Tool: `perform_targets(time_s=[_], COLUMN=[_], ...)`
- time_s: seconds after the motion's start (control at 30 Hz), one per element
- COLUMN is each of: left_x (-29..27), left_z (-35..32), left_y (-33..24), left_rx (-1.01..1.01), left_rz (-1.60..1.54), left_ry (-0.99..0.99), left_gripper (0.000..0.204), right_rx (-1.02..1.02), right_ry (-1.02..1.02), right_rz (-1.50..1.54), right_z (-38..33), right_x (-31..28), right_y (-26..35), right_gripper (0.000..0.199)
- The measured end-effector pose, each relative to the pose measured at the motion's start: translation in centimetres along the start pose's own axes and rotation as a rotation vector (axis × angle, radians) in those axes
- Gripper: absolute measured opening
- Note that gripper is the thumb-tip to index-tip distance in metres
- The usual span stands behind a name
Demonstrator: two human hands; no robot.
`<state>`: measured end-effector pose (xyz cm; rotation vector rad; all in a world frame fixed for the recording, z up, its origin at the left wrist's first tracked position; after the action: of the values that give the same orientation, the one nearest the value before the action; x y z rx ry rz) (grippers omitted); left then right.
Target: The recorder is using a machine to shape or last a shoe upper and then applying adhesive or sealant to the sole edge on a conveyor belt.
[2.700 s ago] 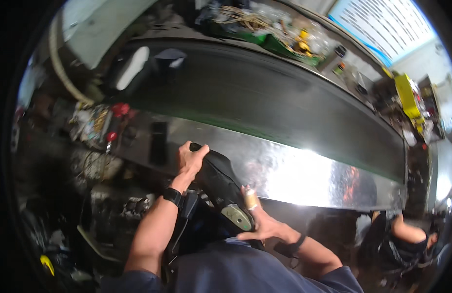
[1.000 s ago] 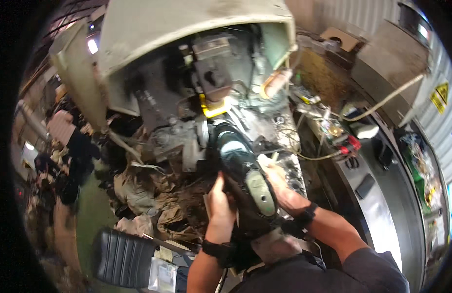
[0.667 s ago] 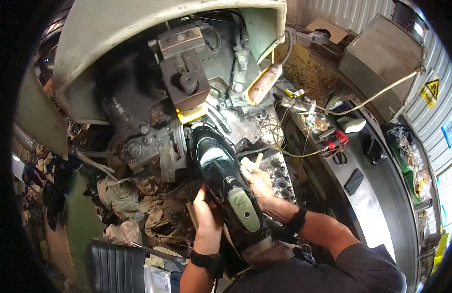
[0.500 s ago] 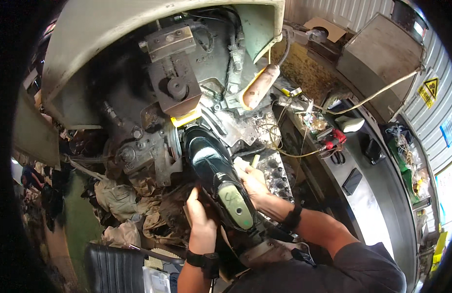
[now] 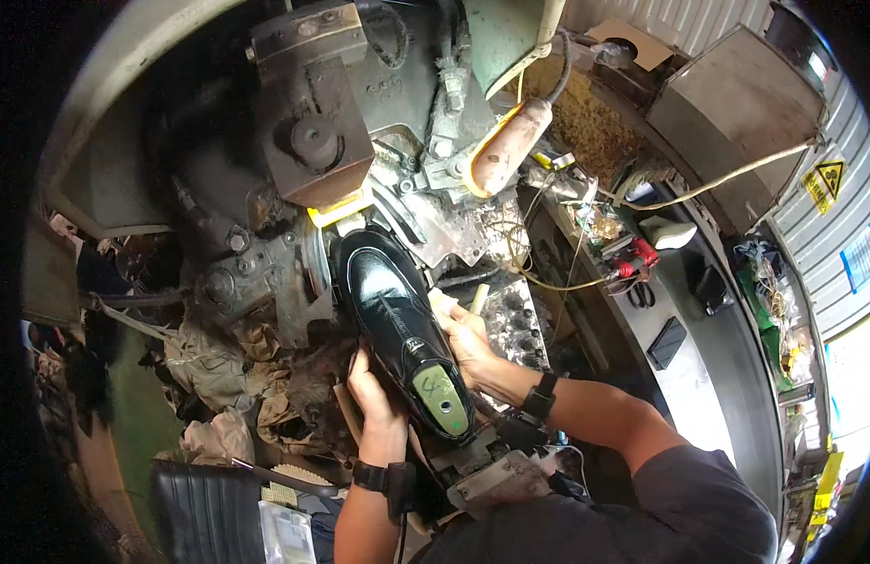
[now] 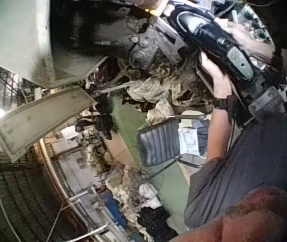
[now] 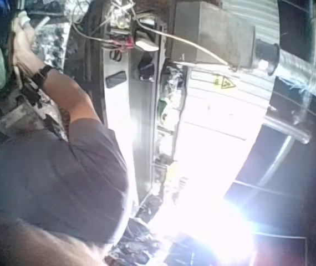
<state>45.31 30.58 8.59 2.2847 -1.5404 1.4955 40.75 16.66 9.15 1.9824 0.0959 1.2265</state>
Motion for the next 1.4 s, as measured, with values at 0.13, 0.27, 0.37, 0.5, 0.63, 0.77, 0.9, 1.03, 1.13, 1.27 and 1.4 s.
perform_targets(time_s=[0.13, 0.27, 0.37, 0.5, 0.63, 0.77, 0.9, 1.03, 1.13, 1.27, 1.4], left_x=[-1.1, -0.9, -0.8, -1.0, -0.9, -0.4, 0.3, -1.5, -8.1, -23.5, -23.9], left_z=[1.6, 1.2, 1.1, 1.7, 1.3, 0.6, 0.3, 0.5, -1.3, 0.2, 3.7], left_y=[0.4, 0.0, 0.2, 0.1, 0.1, -0.3, -0.4, -1.8, -5.2, -7.0, -2.7], left_rx=[0.061, 0.184, 0.244, 0.244, 0.267, 0.289, 0.275, 0.34, 0.88, 0.986, 0.757], left_rz=[0.015, 0.058, 0.096, 0.087, 0.084, 0.109, 0.129, 0.358, 0.731, 1.153, 1.351], left_ry=[0.084, 0.023, -0.064, -0.043, -0.038, -0.052, -0.076, -0.145, -0.369, -0.525, -0.216], left_gripper=[0.038, 0.029, 0.029, 0.028, 0.028, 0.03, 0.031, 0.035, 0.038, 0.049, 0.057], right_rx=[-0.034, -0.038, -0.042, -0.033, -0.036, -0.002, -0.053, -0.172, -0.397, -0.597, -0.632], right_ry=[0.049, 0.051, 0.104, 0.09, 0.026, -0.007, -0.017, 0.023, 0.277, 0.522, 0.414], right_rz=[-0.003, -0.003, 0.059, 0.073, 0.054, -0.016, -0.053, -0.363, -0.554, -1.29, -1.273], right_z=[0.6, 0.8, 1.2, 0.8, 0.3, -0.5, -0.1, -0.1, -6.0, -12.9, -12.5], right_x=[-0.5, -0.6, -0.4, -0.1, -0.2, 0.5, -0.3, -1.9, 0.8, 3.2, 2.6], right_y=[-0.5, -0.4, -0.6, -0.5, -0.3, 0.2, 0.0, 1.7, 4.8, 4.4, 3.0], right_gripper=[0.028, 0.028, 0.028, 0.027, 0.027, 0.026, 0.028, 0.062, 0.077, 0.075, 0.067])
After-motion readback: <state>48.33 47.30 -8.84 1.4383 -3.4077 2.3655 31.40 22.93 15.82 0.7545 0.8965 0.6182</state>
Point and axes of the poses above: each hand's wrist, its own z-axis towards the middle knuckle, its own x-axis out of the palm, y = z × x, the point moved 5 cm from there along z, towards the middle knuckle, and after that the axes turned 10 degrees about -x, right-handed, at the moved point
